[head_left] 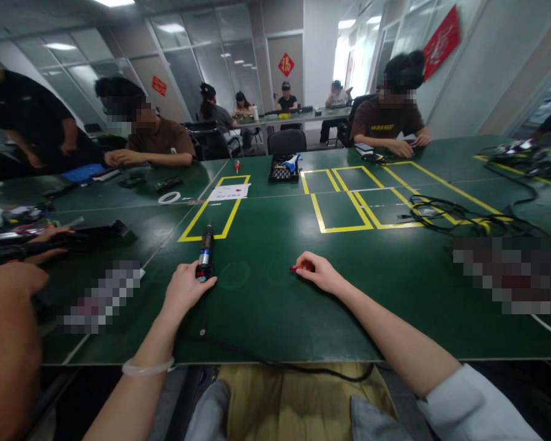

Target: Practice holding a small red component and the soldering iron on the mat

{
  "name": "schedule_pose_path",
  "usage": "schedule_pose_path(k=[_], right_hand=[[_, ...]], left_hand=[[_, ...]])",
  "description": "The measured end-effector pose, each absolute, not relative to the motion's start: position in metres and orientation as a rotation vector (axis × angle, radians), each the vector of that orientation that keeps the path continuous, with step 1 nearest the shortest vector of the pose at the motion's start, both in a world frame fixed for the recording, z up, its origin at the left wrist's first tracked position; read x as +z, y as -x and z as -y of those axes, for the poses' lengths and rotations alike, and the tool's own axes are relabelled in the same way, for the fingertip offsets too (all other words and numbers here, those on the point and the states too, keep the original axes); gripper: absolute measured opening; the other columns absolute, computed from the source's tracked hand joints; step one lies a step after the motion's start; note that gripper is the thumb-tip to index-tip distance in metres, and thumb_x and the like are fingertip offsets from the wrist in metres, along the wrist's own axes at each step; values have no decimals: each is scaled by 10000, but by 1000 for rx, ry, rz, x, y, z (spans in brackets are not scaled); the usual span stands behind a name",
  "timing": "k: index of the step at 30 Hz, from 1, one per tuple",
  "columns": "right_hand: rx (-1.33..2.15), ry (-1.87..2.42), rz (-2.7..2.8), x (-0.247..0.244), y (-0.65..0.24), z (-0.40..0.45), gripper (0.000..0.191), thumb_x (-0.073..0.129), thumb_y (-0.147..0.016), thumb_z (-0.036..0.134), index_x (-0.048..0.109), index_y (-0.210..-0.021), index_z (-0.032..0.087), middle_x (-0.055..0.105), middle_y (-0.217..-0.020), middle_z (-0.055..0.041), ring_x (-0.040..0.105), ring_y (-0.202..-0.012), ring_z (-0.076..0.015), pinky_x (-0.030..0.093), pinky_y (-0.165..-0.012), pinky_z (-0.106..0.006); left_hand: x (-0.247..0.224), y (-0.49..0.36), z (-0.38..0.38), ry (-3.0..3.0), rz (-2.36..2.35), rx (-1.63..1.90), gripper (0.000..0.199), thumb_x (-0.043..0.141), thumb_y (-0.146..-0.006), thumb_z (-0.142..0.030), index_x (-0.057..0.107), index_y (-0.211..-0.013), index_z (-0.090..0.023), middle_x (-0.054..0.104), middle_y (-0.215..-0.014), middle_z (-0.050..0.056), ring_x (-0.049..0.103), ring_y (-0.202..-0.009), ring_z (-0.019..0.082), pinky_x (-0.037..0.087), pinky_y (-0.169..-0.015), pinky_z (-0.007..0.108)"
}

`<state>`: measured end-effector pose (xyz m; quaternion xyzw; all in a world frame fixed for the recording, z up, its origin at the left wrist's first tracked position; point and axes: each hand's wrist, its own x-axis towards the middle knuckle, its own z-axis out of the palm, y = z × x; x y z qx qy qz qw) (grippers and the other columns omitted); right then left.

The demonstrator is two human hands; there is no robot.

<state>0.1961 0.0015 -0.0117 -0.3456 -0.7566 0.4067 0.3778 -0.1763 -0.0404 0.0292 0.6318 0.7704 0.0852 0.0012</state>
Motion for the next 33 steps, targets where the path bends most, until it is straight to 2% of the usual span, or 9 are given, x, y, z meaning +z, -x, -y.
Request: schedule_pose_path(k=[16, 22, 28, 33], right_hand=[[825, 884, 2012, -15, -195, -1, 36, 583, -824, 166, 558, -843, 182, 505, -808, 6, 474, -675, -115, 391, -647, -234], [778, 919, 2052, -16, -194, -1, 61, 601, -808, 135, 575, -839, 181, 488, -802, 9, 486, -675, -116, 389, -649, -236], [791, 917, 2048, -16, -194, -1, 85, 601, -831, 142, 645, -890, 183, 536, -900, -24, 535, -742, -122, 436, -729, -257], [803, 925, 2043, -12, -195, 0, 101, 598, -841, 168, 681, -898, 182, 582, -888, -41, 557, -735, -133, 449, -715, -265]], left_hand=[[23, -1, 17, -2443, -1865, 372, 565, 639, -729, -438, 485, -1218, -200, 526, -1081, 85, 529, -980, 228, 438, -845, 315], [21, -16, 20, -2491, -1849, 348, 554, 613, -750, -413, 457, -1238, -203, 514, -1089, 88, 522, -985, 230, 429, -834, 324], [19, -14, 21, -2520, -1856, 345, 596, 609, -758, -442, 432, -1272, -198, 519, -1091, 91, 518, -984, 241, 422, -826, 338], [16, -14, 22, -2537, -1849, 389, 617, 589, -784, -465, 407, -1311, -201, 517, -1122, 101, 510, -1003, 242, 415, -835, 339]])
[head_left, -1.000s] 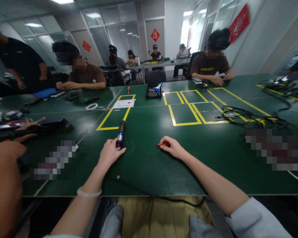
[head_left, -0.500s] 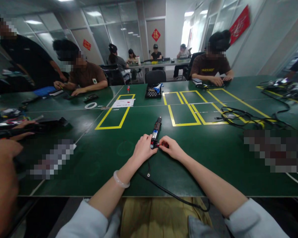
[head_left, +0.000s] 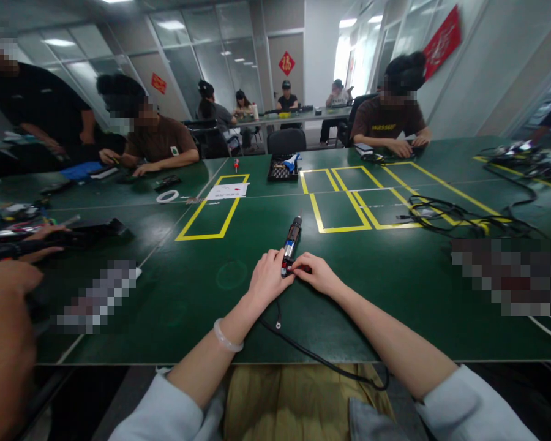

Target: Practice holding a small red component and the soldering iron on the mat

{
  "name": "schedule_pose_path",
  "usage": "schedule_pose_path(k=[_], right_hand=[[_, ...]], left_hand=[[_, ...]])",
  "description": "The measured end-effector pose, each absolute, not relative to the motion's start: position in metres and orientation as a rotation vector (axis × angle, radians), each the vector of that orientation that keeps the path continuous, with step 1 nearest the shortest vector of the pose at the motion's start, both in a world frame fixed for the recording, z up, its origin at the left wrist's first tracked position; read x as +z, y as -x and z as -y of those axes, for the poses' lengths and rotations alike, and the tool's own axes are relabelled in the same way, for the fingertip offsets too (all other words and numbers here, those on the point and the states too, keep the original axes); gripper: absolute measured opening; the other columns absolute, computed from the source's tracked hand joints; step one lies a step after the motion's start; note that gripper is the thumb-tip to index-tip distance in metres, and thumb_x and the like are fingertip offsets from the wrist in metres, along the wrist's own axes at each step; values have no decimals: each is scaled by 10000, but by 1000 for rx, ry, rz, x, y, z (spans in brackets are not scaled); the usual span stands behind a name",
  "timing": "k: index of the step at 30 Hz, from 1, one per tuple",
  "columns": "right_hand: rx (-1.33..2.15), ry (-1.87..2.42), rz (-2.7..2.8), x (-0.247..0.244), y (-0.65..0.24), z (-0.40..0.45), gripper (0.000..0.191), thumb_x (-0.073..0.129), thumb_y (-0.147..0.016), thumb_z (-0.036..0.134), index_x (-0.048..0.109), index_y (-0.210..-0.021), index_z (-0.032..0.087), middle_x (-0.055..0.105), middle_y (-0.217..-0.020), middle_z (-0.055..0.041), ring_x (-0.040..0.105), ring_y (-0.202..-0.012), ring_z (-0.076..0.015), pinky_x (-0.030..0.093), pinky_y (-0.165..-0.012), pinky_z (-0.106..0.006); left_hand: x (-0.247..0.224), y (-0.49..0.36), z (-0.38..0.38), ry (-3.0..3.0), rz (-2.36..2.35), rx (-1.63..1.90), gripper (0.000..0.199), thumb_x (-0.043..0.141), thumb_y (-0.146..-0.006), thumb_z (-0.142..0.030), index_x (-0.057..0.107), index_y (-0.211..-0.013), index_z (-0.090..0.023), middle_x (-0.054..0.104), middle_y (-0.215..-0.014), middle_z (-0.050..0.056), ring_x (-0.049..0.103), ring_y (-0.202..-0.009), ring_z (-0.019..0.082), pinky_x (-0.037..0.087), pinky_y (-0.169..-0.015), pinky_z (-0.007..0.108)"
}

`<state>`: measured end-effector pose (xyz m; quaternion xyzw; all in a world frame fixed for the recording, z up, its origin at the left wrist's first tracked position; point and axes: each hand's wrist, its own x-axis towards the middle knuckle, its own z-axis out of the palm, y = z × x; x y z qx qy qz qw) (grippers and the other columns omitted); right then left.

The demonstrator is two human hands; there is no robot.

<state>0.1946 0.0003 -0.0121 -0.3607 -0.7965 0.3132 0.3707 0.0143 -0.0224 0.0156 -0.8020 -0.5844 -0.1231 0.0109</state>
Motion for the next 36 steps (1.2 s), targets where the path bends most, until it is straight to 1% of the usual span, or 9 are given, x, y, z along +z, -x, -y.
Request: schedule_pose_path(k=[4, 7, 13, 17, 20, 26, 31, 36], right_hand=[[796, 943, 2031, -10, -197, 0, 123, 580, -853, 188, 689, -910, 188, 631, -863, -40, 564, -721, -138, 445, -702, -268], [828, 951, 2009, -10, -198, 1, 126, 572, -852, 194, 675, -923, 180, 652, -845, -31, 556, -690, -133, 439, -681, -261], [890, 918, 1980, -10, -197, 2, 152, 563, -854, 209, 647, -975, 172, 636, -875, -29, 539, -697, -125, 438, -674, -250], [900, 928, 1982, -12, -197, 1, 164, 555, -859, 215, 641, -991, 172, 620, -853, -24, 522, -676, -116, 430, -655, -241], [902, 935, 1991, -13, -198, 0, 160, 552, -860, 215, 647, -982, 175, 616, -837, -21, 520, -676, -117, 425, -647, -240], [890, 928, 2026, -15, -199, -1, 139, 561, -852, 204, 662, -944, 182, 623, -843, -18, 530, -681, -118, 424, -653, -244], [880, 947, 2049, -15, -198, 0, 143, 556, -857, 208, 666, -944, 186, 633, -842, -19, 542, -694, -123, 428, -656, -245], [883, 939, 2060, -15, -198, 0, 146, 552, -858, 207, 671, -940, 181, 645, -855, -26, 548, -698, -126, 432, -658, -250]], left_hand=[[15, -16, 24, 2476, 1816, -415, 617, 513, -830, -523, 398, -1331, -182, 519, -1120, 120, 511, -994, 247, 407, -845, 359], [16, -18, 25, 2437, 1811, -399, 601, 471, -857, -515, 400, -1342, -169, 525, -1097, 125, 519, -985, 254, 395, -862, 371], [21, -15, 24, 2411, 1792, -309, 632, 447, -867, -525, 368, -1388, -174, 531, -1070, 119, 525, -962, 256, 386, -865, 374], [24, 4, 27, 2401, 1756, -262, 631, 450, -868, -530, 361, -1399, -202, 530, -1096, 112, 516, -986, 249, 374, -892, 368], [26, 29, 33, 2366, 1786, -211, 617, 422, -878, -530, 363, -1406, -216, 532, -1130, 117, 518, -998, 253, 374, -903, 371], [25, 102, 47, 2193, 1987, -93, 656, 334, -883, -571, 376, -1414, -188, 523, -1210, 147, 527, -1040, 289, 394, -905, 392], [28, 167, 63, 1986, 2169, 1, 682, 318, -864, -581, 401, -1398, -164, 522, -1238, 167, 528, -1065, 320, 394, -913, 427], [29, 222, 80, 1826, 2248, 75, 705, 307, -857, -592, 398, -1396, -146, 529, -1248, 191, 524, -1072, 362, 391, -899, 460]])
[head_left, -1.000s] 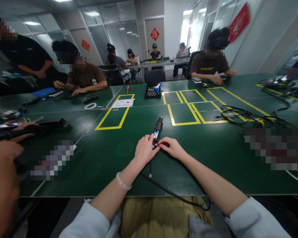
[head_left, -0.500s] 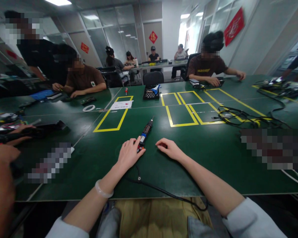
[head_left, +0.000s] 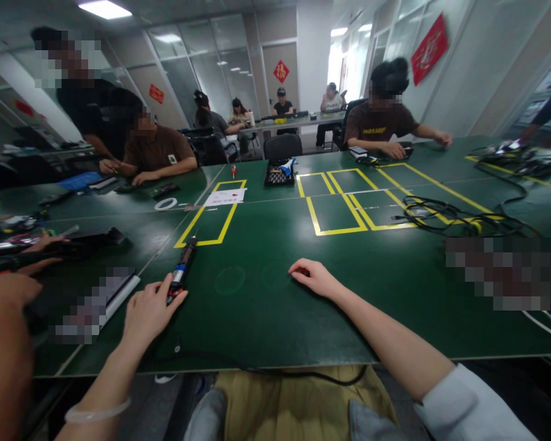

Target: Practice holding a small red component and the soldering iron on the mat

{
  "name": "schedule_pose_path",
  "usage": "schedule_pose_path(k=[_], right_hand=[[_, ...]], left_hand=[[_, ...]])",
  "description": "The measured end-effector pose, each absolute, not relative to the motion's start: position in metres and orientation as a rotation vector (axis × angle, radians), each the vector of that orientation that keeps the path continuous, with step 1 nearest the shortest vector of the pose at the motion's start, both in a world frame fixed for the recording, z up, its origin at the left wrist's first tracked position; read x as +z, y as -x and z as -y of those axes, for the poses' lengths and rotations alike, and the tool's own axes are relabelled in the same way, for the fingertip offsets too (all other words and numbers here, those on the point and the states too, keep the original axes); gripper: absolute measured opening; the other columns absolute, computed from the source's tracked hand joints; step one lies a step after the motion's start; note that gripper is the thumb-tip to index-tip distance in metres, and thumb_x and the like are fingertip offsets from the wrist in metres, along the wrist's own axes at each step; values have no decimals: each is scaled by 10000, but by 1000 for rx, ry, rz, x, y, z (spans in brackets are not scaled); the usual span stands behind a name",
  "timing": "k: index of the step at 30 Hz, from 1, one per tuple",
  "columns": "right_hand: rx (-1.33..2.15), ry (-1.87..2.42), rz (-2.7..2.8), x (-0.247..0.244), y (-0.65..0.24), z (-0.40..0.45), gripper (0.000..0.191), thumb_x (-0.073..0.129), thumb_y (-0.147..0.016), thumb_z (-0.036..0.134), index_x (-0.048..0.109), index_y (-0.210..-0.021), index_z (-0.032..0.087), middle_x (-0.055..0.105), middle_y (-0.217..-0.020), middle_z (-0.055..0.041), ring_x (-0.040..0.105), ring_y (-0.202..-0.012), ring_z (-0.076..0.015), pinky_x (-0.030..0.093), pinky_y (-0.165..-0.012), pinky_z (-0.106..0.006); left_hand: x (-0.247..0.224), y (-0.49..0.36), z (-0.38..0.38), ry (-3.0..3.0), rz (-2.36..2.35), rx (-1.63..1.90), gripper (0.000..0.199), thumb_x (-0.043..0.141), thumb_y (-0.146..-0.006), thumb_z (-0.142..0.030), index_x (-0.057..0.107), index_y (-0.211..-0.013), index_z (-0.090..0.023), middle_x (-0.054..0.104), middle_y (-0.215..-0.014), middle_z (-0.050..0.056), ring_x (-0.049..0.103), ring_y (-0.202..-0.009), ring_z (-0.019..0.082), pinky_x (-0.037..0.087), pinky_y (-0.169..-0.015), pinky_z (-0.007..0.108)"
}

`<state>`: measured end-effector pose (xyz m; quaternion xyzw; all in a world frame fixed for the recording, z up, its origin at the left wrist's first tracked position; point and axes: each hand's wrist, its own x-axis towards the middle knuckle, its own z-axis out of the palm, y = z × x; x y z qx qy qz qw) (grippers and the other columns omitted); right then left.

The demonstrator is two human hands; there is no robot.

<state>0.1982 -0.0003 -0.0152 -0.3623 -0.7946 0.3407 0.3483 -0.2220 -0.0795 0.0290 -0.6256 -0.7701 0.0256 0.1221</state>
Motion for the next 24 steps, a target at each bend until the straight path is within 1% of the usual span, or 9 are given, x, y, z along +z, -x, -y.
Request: schedule_pose_path(k=[5, 9, 11, 14, 15, 17, 19, 21, 24], right_hand=[[886, 935, 2062, -13, -198, 0, 144, 554, -856, 206, 673, -933, 182, 647, -846, -25, 554, -701, -128, 432, -657, -251], [894, 940, 2065, -14, -198, 0, 140, 556, -854, 205, 673, -929, 182, 649, -843, -25, 558, -703, -130, 437, -662, -254], [892, 939, 2067, -15, -198, 0, 140, 555, -855, 205, 673, -928, 185, 651, -850, -25, 560, -707, -130, 440, -668, -256], [883, 941, 2065, -15, -198, 0, 143, 553, -857, 206, 673, -932, 186, 654, -861, -27, 566, -717, -133, 443, -675, -257], [883, 942, 2066, -15, -198, 1, 144, 552, -857, 205, 673, -932, 185, 655, -862, -28, 568, -721, -134, 444, -677, -258], [887, 943, 2069, -14, -198, 1, 146, 551, -857, 203, 674, -933, 183, 656, -868, -31, 573, -731, -137, 445, -681, -259], [895, 942, 2076, -13, -198, 1, 147, 552, -854, 202, 675, -933, 183, 657, -871, -31, 575, -734, -139, 445, -682, -261], [901, 942, 2077, -13, -198, 1, 147, 554, -852, 202, 674, -935, 183, 656, -867, -30, 572, -731, -139, 443, -680, -261], [911, 943, 2062, -12, -198, 1, 145, 552, -855, 209, 672, -931, 178, 654, -858, -28, 563, -723, -135, 436, -677, -258]], left_hand=[[25, 260, 85, 1684, 2293, 133, 675, 305, -844, -629, 390, -1372, -216, 559, -1256, 111, 519, -1085, 331, 392, -905, 447], [26, 256, 89, 1610, 2224, 110, 597, 266, -855, -605, 396, -1320, -254, 575, -1217, 68, 518, -1084, 302, 396, -918, 444], [30, 247, 92, 1621, 2171, 72, 541, 283, -857, -556, 448, -1250, -222, 585, -1163, 89, 530, -1054, 294, 417, -893, 421], [38, 236, 94, 1709, 2134, 36, 446, 320, -854, -480, 559, -1052, -160, 599, -1035, 137, 572, -931, 288, 444, -797, 381], [42, 234, 94, 1729, 2134, 27, 425, 324, -856, -462, 578, -996, -152, 603, -1001, 143, 580, -893, 289, 444, -771, 380], [48, 228, 91, 1729, 2149, -2, 420, 314, -865, -448, 597, -946, -149, 614, -950, 140, 588, -848, 295, 442, -744, 388], [54, 218, 86, 1719, 2205, -70, 444, 297, -878, -459, 601, -974, -151, 631, -904, 127, 596, -829, 297, 444, -733, 390], [57, 199, 78, 1771, 2303, -203, 453, 303, -884, -484, 592, -1034, -169, 651, -905, 103, 611, -832, 282, 451, -734, 374], [60, 152, 64, 2098, 2361, -527, 415, 359, -885, -492, 582, -1090, -208, 667, -1007, 57, 623, -903, 231, 456, -789, 328]])
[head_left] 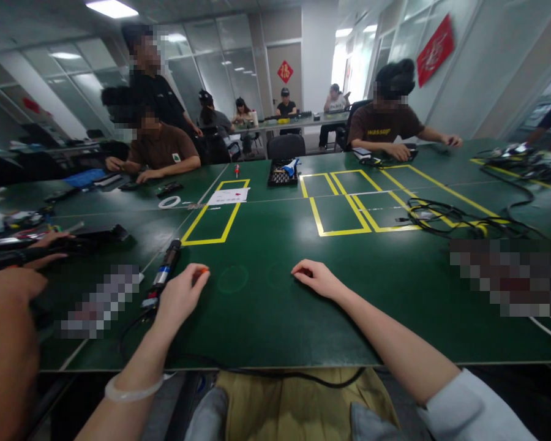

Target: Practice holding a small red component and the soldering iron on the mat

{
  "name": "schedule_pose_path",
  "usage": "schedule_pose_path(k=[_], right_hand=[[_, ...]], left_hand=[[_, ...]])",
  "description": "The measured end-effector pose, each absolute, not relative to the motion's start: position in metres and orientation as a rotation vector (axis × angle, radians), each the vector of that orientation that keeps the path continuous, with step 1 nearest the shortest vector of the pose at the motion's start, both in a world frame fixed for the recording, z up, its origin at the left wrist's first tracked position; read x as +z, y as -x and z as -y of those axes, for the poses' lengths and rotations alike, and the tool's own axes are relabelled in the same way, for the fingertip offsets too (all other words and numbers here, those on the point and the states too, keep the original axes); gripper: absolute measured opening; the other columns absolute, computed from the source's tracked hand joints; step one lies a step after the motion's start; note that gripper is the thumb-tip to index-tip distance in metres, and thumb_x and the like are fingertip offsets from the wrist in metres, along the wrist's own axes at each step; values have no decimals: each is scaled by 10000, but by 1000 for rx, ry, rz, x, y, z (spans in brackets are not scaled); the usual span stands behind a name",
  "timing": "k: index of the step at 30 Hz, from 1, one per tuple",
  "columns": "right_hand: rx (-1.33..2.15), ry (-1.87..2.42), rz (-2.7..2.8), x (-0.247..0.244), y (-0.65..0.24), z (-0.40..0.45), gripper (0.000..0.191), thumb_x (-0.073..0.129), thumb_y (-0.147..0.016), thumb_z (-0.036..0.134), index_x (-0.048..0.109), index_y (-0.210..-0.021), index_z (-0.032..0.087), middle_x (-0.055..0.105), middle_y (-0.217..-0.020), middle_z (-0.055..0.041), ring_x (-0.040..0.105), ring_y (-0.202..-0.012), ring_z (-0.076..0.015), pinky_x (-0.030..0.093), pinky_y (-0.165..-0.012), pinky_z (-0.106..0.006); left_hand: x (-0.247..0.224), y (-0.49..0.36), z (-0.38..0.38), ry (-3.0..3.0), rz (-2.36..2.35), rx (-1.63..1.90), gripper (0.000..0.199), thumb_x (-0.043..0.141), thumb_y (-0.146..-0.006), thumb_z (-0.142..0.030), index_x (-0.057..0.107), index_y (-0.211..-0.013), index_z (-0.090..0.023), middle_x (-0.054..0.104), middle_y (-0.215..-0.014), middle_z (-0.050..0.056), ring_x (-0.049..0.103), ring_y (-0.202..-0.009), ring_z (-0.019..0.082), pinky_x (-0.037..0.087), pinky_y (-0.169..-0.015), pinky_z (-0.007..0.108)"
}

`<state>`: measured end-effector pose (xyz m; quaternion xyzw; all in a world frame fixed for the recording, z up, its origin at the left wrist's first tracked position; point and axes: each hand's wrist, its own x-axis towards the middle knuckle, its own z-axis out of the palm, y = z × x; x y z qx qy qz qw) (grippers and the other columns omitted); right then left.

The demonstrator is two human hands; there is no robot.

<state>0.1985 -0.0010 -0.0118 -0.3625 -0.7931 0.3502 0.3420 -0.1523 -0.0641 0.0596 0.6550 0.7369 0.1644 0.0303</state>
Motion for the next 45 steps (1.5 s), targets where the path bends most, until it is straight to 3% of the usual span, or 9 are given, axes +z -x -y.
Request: schedule_pose_path(k=[3, 10, 14, 21, 24, 27, 30, 37, 45], right_hand=[[949, 947, 2030, -11, -198, 2, 148, 546, -864, 232, 665, -930, 173, 645, -836, -24, 543, -694, -125, 425, -656, -250], [1163, 790, 1918, -13, -196, 1, 331, 606, -838, 292, 537, -1143, 182, 640, -874, -18, 551, -690, -113, 437, -648, -239], [1130, 796, 1931, -14, -197, 0, 214, 584, -857, 318, 571, -1016, 175, 628, -834, -19, 542, -687, -116, 429, -641, -240], [1133, 815, 1959, -9, -197, 2, 194, 591, -851, 319, 579, -968, 165, 599, -778, -5, 516, -655, -111, 411, -615, -233], [1106, 839, 1943, -8, -197, 2, 178, 607, -834, 300, 567, -945, 165, 584, -759, 4, 505, -638, -106, 408, -605, -229], [1065, 875, 1928, -8, -197, 1, 160, 610, -827, 281, 565, -931, 168, 569, -738, 13, 495, -622, -103, 402, -592, -226], [1009, 902, 1928, -7, -197, 1, 135, 605, -823, 256, 572, -920, 168, 568, -742, 11, 496, -626, -105, 399, -593, -227], [947, 915, 1942, -9, -197, 0, 121, 599, -807, 213, 572, -918, 173, 588, -791, 2, 502, -642, -104, 404, -607, -229], [1131, 905, 1879, -10, -196, 1, 177, 591, -822, 266, 551, -968, 173, 602, -793, 0, 522, -651, -107, 416, -617, -234]], left_hand=[[59, 97, 49, -2054, -1769, 633, 407, 388, -896, -475, 585, -1155, -230, 655, -1046, 34, 605, -954, 188, 441, -853, 301], [43, 12, 17, -1717, -1058, 639, 610, 496, -875, -397, 340, -1413, -159, 554, -781, -10, 540, -737, 125, 438, -760, 295], [26, 1, 7, -1581, -929, 628, 663, 549, -853, -380, 312, -1427, -145, 526, -766, -23, 527, -729, 115, 424, -756, 299], [17, 0, 8, -1537, -890, 653, 681, 571, -848, -367, 302, -1430, -138, 521, -753, -33, 531, -727, 108, 421, -761, 292], [12, 0, 7, -1506, -929, 714, 631, 605, -823, -375, 382, -1365, -140, 569, -779, -15, 552, -739, 111, 428, -767, 290], [5, -1, 5, -1473, -972, 757, 462, 643, -789, -391, 521, -1155, -137, 598, -802, 7, 569, -740, 112, 437, -747, 277], [3, -2, 5, -1463, -999, 767, 372, 691, -749, -365, 551, -1006, -135, 603, -838, 18, 570, -744, 102, 436, -727, 255], [5, -3, 6, -1491, -1021, 786, 318, 700, -732, -327, 559, -944, -136, 606, -851, 20, 566, -726, 94, 434, -696, 239], [5, -3, 7, -1499, -1026, 786, 316, 701, -725, -327, 552, -934, -143, 599, -832, 11, 556, -721, 92, 423, -682, 234]])
